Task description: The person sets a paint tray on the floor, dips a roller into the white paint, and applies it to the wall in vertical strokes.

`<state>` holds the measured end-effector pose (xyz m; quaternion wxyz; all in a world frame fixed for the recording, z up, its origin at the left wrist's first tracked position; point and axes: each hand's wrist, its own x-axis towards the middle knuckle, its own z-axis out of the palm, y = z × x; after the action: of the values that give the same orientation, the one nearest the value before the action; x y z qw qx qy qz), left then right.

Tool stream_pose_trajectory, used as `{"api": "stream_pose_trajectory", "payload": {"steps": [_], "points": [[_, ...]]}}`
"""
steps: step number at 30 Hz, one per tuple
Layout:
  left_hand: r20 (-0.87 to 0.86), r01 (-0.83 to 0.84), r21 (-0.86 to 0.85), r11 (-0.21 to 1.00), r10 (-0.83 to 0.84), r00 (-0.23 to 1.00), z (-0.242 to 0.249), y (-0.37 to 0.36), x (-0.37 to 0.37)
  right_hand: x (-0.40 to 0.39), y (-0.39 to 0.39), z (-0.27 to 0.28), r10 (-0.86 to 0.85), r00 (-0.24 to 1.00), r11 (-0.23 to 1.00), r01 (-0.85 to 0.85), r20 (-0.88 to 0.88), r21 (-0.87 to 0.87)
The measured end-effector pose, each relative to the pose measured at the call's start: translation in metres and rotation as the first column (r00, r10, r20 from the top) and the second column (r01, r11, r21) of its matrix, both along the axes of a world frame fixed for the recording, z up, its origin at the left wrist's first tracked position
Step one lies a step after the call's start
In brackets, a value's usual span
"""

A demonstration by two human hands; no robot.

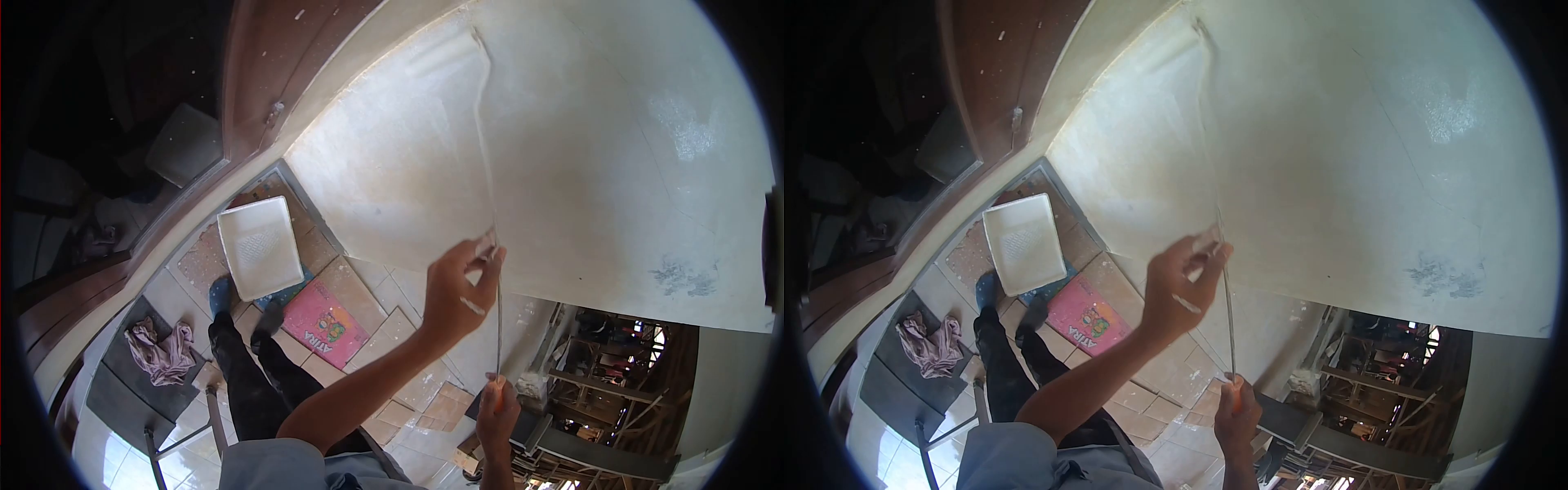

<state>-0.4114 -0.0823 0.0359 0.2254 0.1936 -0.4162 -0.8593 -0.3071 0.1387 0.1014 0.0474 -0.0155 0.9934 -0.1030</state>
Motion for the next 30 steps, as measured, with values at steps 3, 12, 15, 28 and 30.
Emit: {"api": "stream_pose_trajectory", "payload": {"steps": [3,12,15,28,30], "points": [[-0.035,-0.054,0.005,0.999,0.054,0.998,0.009,0.017,0.006,0.003,0.024,0.008,-0.042,0.998,0.995,0.047,0.053,-0.083],[-0.164,-0.062,0.046,0.997,0.069,0.984,0.050,-0.009,-0.028,-0.043,-0.002,0.049,0.038,0.999,0.986,-0.040,-0.016,-0.161],[-0.164,-0.076,0.022,0.997,0.079,0.983,0.046,0.008,-0.020,-0.023,0.019,0.046,0.031,0.996,0.998,-0.035,-0.080,-0.044],[-0.150,-0.049,0.050,0.998,0.056,0.987,0.036,0.015,-0.011,-0.006,0.019,0.035,-0.029,1.000,0.999,0.029,-0.007,-0.036],[-0.178,-0.079,-0.024,0.997,0.074,0.981,0.037,0.012,-0.015,-0.017,0.021,0.038,0.005,0.998,1.000,-0.006,-0.061,-0.010]]}}
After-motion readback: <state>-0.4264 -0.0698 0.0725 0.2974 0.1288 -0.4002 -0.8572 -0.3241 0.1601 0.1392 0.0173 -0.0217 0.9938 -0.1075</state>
